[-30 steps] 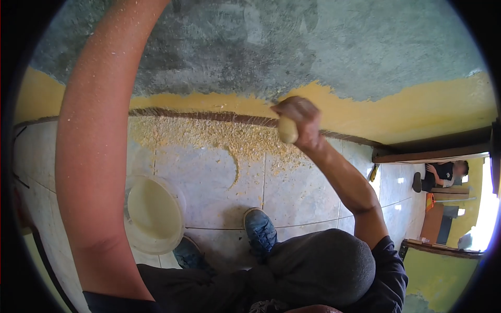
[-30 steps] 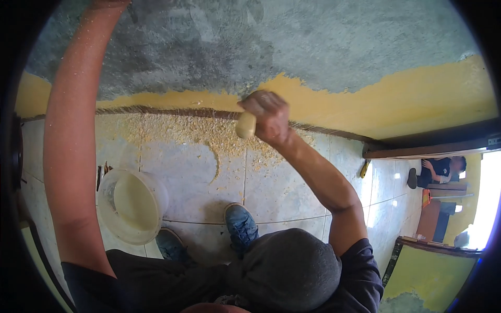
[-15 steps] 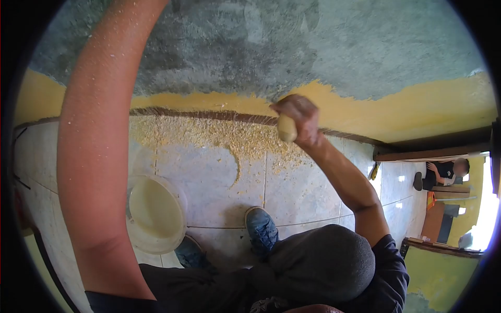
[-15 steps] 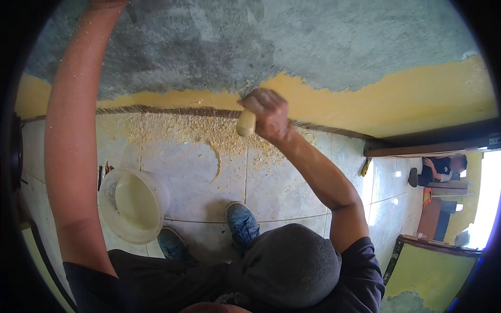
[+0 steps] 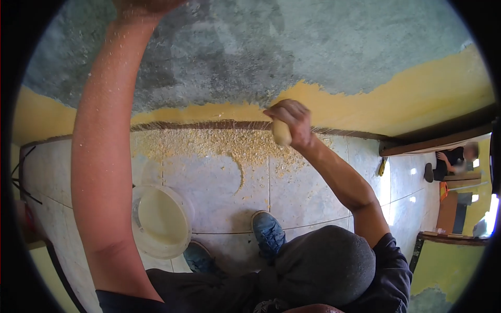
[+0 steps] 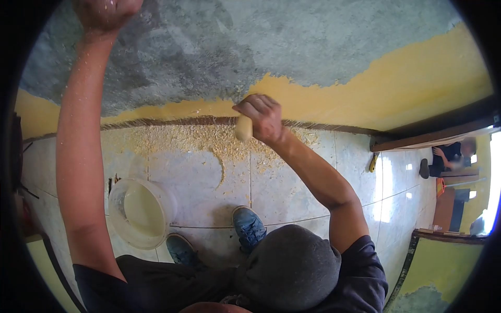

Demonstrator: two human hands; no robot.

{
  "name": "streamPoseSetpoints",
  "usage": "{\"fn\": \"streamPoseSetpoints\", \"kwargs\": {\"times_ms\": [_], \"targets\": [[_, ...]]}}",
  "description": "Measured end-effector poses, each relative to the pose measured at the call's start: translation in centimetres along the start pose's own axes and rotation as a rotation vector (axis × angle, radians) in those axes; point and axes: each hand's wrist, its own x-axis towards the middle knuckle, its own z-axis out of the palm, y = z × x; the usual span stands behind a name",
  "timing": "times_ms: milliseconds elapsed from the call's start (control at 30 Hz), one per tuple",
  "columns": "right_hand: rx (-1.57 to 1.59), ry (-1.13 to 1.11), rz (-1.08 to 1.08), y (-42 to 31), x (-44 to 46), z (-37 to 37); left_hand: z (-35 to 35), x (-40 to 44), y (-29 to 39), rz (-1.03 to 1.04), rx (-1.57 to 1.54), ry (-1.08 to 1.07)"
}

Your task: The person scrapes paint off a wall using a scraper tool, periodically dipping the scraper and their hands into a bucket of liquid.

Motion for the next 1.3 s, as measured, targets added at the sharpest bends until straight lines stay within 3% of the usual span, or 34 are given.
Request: {"fn": "streamPoseSetpoints", "kwargs": {"times_ms": [67,200,267,333,433,600,667,700,800,867,933,1033,1067,1100,1133,1200,1233,1300], "targets": [[0.002,-0.084,-0.003,0.1,-0.9,2.0,-0.1,0.3,1.5,-0.048,-0.007,-0.055],[0.068,0.068,0.089,-0.7,1.7,-0.9,-0.5,-1.0,5.2,-0.115,-0.029,-0.181],[0.103,0.048,0.105,-0.2,1.5,-1.2,-1.3,-0.5,9.3,-0.326,-0.195,-0.221],[0.113,0.022,0.192,-0.9,1.7,-2.0,-1.6,-3.5,11.8,-0.261,-0.195,-0.452],[0.129,0.179,0.287,-0.8,0.5,-4.7,-3.4,-7.8,18.0,-0.082,-0.24,-0.729],[0.179,0.395,0.651,-1.5,-1.1,-10.3,-6.5,-15.3,28.0,0.052,-0.234,-0.823],[0.264,0.416,0.772,-1.8,-2.6,-10.8,-9.4,-16.3,30.3,0.16,-0.626,-1.324],[0.258,0.413,0.767,-1.7,-3.0,-10.9,-10.2,-15.9,30.6,0.167,-0.622,-1.329],[0.332,0.428,0.827,-2.3,-3.8,-10.7,-11.3,-15.1,31.1,0.042,-0.746,-1.428],[0.348,0.425,0.851,-2.9,-4.2,-10.6,-11.1,-14.7,31.1,-0.311,-0.354,-1.011],[0.348,0.388,0.864,-3.2,-4.1,-10.1,-10.5,-14.4,31.6,-0.373,-0.277,-1.006],[0.469,0.335,0.906,-3.6,-3.9,-9.2,-10.3,-14.3,32.7,-0.353,-0.401,-1.087],[0.582,0.329,0.947,-3.6,-3.8,-8.9,-11.3,-13.9,33.2,-0.354,-0.67,-1.279],[0.441,0.248,0.808,-3.2,-3.4,-9.3,-12.1,-13.1,33.7,-0.348,-0.954,-1.456],[0.434,0.236,0.806,-2.9,-2.8,-9.7,-12.8,-12.2,34.6,-0.36,-0.959,-1.449],[0.396,0.207,0.599,-2.1,-1.3,-10.1,-14.4,-10.3,36.2,-0.525,-0.765,-1.531],[0.404,0.217,0.534,-1.1,-0.5,-10.5,-15.0,-9.3,36.9,-0.705,-0.786,-1.48],[0.335,0.283,0.475,0.7,2.3,-11.6,-15.9,-7.4,37.7,-0.87,-0.756,-1.447]]}}
